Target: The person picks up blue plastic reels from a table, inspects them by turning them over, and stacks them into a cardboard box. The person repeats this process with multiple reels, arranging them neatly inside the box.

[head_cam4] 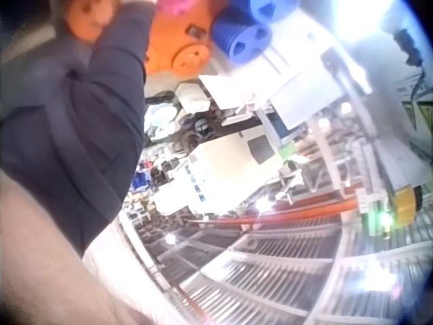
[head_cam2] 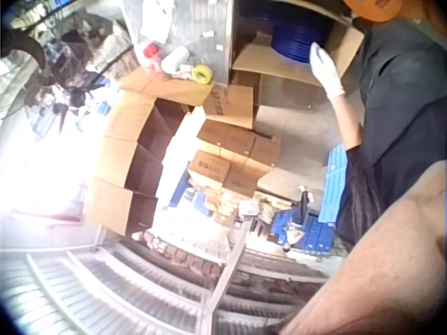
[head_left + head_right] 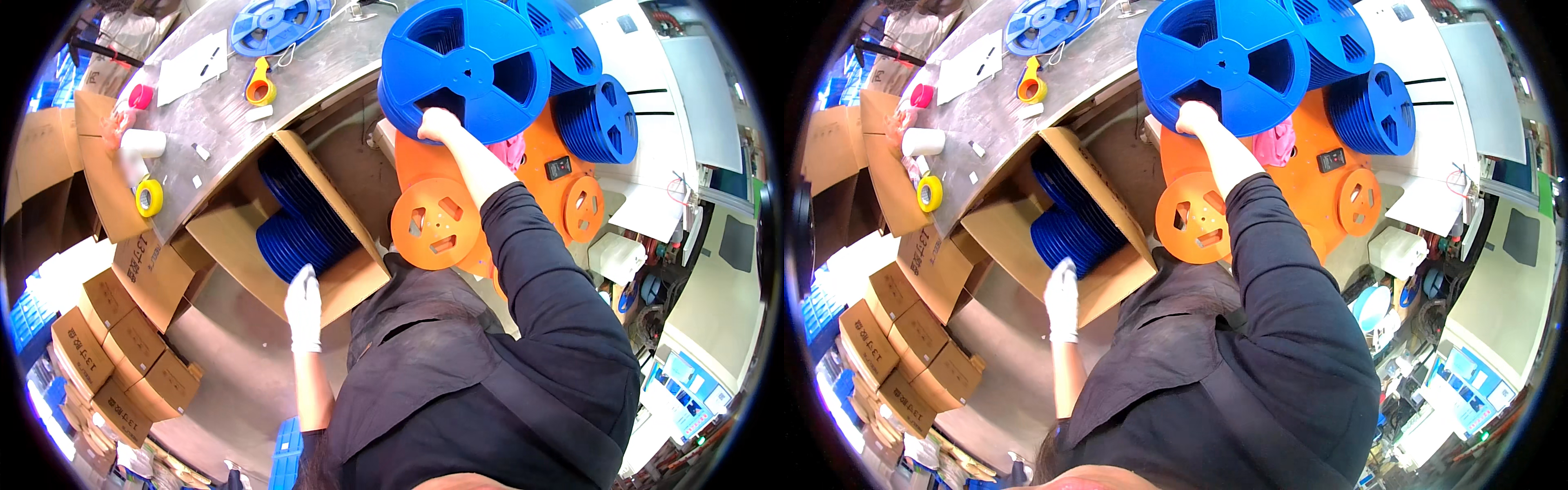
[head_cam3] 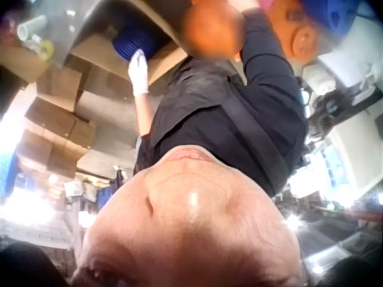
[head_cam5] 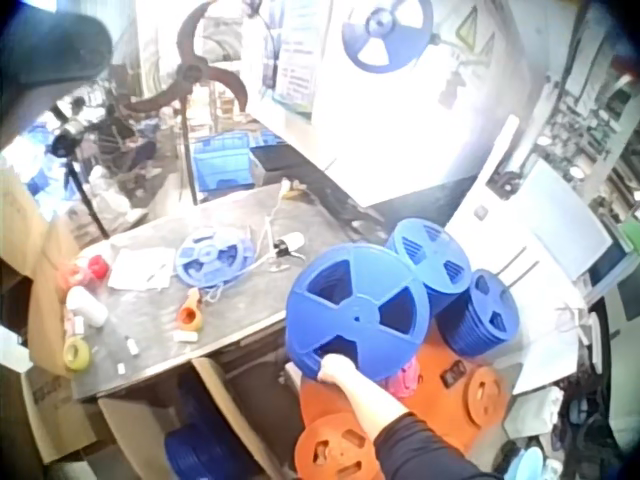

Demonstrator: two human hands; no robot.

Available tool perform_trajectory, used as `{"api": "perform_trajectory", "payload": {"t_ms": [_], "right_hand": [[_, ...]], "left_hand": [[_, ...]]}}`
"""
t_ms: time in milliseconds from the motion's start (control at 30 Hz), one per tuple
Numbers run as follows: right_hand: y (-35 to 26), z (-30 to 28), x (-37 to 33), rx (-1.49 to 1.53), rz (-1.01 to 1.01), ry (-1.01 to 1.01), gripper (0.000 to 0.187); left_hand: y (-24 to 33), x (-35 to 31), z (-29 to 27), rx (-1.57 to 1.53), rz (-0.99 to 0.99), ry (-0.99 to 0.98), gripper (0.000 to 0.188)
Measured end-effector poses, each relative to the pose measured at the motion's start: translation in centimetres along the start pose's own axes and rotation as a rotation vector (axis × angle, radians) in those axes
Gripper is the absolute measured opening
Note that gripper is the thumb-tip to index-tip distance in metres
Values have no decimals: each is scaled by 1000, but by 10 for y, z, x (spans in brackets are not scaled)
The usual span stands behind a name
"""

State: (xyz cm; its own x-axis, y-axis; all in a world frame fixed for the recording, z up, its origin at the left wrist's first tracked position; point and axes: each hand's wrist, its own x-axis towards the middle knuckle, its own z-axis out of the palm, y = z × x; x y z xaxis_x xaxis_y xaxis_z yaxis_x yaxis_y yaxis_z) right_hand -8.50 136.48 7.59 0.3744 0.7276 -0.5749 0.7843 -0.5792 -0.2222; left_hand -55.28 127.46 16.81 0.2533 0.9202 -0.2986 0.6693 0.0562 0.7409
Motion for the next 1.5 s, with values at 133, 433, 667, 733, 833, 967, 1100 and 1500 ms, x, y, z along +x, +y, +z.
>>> {"api": "perform_trajectory", "payload": {"t_ms": [133,433,667,733,833,967,1100,1500], "right_hand": [[21,22,-18,-60,35,51,38],[-33,14,-140,107,5,40,55],[-34,23,-217,243,119,55,54],[-40,16,-244,432,99,111,53],[-53,-1,-297,945,54,107,36],[-72,-33,-368,1621,-93,88,27],[-38,-19,-422,2022,-192,246,31],[-10,49,-474,2349,-966,30,36]], "left_hand": [[222,37,-89,76,833,91,26],[353,-40,-186,500,1259,-98,32],[326,-76,-213,345,1359,-202,32],[320,-85,-222,296,1385,-221,32],[310,-97,-234,229,1418,-248,32],[301,-115,-251,155,1458,-267,32],[287,-95,-250,-56,1502,-404,32],[179,-53,-117,-653,344,-291,22]]}}
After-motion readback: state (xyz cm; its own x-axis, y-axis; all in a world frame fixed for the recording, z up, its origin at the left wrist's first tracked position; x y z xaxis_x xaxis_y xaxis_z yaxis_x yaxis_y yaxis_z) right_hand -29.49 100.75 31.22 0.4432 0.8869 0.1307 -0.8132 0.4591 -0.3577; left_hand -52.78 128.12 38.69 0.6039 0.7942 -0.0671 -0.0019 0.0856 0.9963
